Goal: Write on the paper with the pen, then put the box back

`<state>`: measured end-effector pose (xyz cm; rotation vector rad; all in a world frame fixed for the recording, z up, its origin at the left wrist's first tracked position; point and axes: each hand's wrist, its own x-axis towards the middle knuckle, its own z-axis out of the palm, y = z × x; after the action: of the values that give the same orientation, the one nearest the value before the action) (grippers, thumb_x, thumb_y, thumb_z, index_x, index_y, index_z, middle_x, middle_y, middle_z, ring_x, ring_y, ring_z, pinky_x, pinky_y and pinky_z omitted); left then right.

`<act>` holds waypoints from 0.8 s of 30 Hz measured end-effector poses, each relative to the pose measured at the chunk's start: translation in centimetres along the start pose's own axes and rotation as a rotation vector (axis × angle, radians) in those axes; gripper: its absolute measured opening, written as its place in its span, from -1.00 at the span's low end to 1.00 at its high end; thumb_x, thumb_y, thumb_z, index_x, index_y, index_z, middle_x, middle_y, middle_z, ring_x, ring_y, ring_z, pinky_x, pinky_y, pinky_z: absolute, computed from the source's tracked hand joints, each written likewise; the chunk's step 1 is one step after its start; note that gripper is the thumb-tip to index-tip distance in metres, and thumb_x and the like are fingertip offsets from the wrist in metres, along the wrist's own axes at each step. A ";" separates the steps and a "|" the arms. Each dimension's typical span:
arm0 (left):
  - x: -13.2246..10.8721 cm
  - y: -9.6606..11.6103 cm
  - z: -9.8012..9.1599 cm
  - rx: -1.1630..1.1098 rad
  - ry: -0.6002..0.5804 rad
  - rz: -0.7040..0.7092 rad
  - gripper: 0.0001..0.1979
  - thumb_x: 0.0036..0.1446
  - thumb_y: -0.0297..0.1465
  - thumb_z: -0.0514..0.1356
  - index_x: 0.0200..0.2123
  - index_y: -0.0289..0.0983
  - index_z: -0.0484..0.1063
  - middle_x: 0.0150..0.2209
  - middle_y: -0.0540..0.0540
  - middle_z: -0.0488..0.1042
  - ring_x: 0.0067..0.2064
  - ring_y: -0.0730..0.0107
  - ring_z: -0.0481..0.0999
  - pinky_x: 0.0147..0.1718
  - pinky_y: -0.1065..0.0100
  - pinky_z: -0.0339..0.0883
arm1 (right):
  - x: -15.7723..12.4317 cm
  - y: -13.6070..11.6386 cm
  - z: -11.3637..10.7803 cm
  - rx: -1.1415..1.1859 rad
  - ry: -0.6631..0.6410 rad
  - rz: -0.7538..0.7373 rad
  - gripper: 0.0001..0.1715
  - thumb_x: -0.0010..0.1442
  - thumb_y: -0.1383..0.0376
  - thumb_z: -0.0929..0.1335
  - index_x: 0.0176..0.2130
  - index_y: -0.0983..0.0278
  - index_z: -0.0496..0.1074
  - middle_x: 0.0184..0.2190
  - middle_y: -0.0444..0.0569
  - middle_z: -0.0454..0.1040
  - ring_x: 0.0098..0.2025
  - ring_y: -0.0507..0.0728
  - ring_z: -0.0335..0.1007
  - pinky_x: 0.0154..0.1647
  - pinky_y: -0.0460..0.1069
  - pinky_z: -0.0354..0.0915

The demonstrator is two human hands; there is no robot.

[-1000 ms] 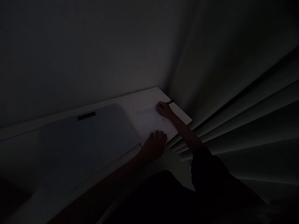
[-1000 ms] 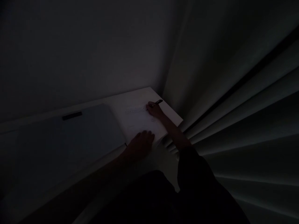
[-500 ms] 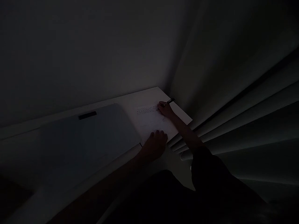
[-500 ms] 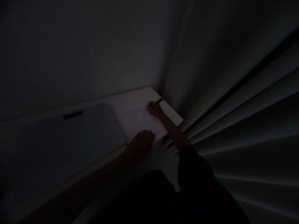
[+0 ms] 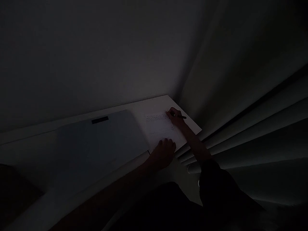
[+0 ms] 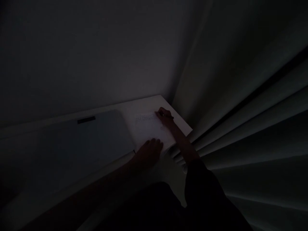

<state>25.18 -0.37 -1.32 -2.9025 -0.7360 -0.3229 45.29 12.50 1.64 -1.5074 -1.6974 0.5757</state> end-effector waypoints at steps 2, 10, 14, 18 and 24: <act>0.0 0.0 -0.2 0.004 0.011 0.008 -0.56 0.33 -0.32 -0.12 0.17 -0.36 0.26 0.12 -0.34 0.33 0.07 0.00 0.37 -0.05 0.08 0.36 | 0.0 -0.4 -0.2 -0.045 -0.050 -0.109 -0.59 0.21 -0.02 0.31 -0.28 0.29 0.35 -0.29 -0.04 0.44 -0.25 0.01 0.33 -0.20 -0.10 0.21; 0.5 0.0 -0.9 -0.034 -0.040 -0.003 -0.59 0.32 -0.35 -0.18 0.06 -0.35 0.32 -0.04 -0.29 0.37 -0.07 0.08 0.39 -0.16 0.12 0.36 | 0.7 1.7 0.9 -0.204 -0.183 -0.294 -0.58 0.25 0.35 0.17 -0.02 0.29 0.48 -0.01 0.07 0.46 0.05 0.10 0.37 0.14 0.02 0.26; 0.6 -0.1 -0.8 -0.024 -0.045 0.017 -0.57 0.32 -0.30 -0.13 0.14 -0.37 0.24 0.07 -0.32 0.32 0.04 0.01 0.35 -0.10 0.09 0.36 | 0.7 2.5 1.1 -0.244 -0.214 -0.401 -0.56 0.25 0.36 0.16 0.04 0.29 0.43 0.02 0.09 0.43 0.06 0.11 0.35 0.14 0.04 0.27; 0.6 -0.1 -0.9 -0.020 -0.060 -0.002 -0.62 0.32 -0.33 -0.14 0.08 -0.34 0.27 -0.01 -0.27 0.34 -0.04 0.11 0.35 -0.13 0.15 0.34 | 0.7 3.1 1.2 -0.274 -0.290 -0.512 -0.54 0.19 0.39 0.17 0.05 0.31 0.39 0.02 0.12 0.39 0.07 0.14 0.29 0.13 0.06 0.27; 0.9 0.0 -0.9 0.008 -0.061 0.015 -0.67 0.31 -0.33 -0.15 -0.05 -0.33 0.31 -0.14 -0.24 0.33 -0.17 0.15 0.33 -0.25 0.17 0.30 | 1.0 4.0 1.7 -0.278 -0.305 -0.517 -0.57 0.13 0.44 0.18 -0.04 0.34 0.40 -0.09 0.13 0.41 -0.01 0.15 0.27 0.09 0.07 0.25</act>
<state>25.77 -0.14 -0.20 -2.9204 -0.7216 -0.2300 46.41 14.53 -2.15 -1.1213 -2.3775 0.3086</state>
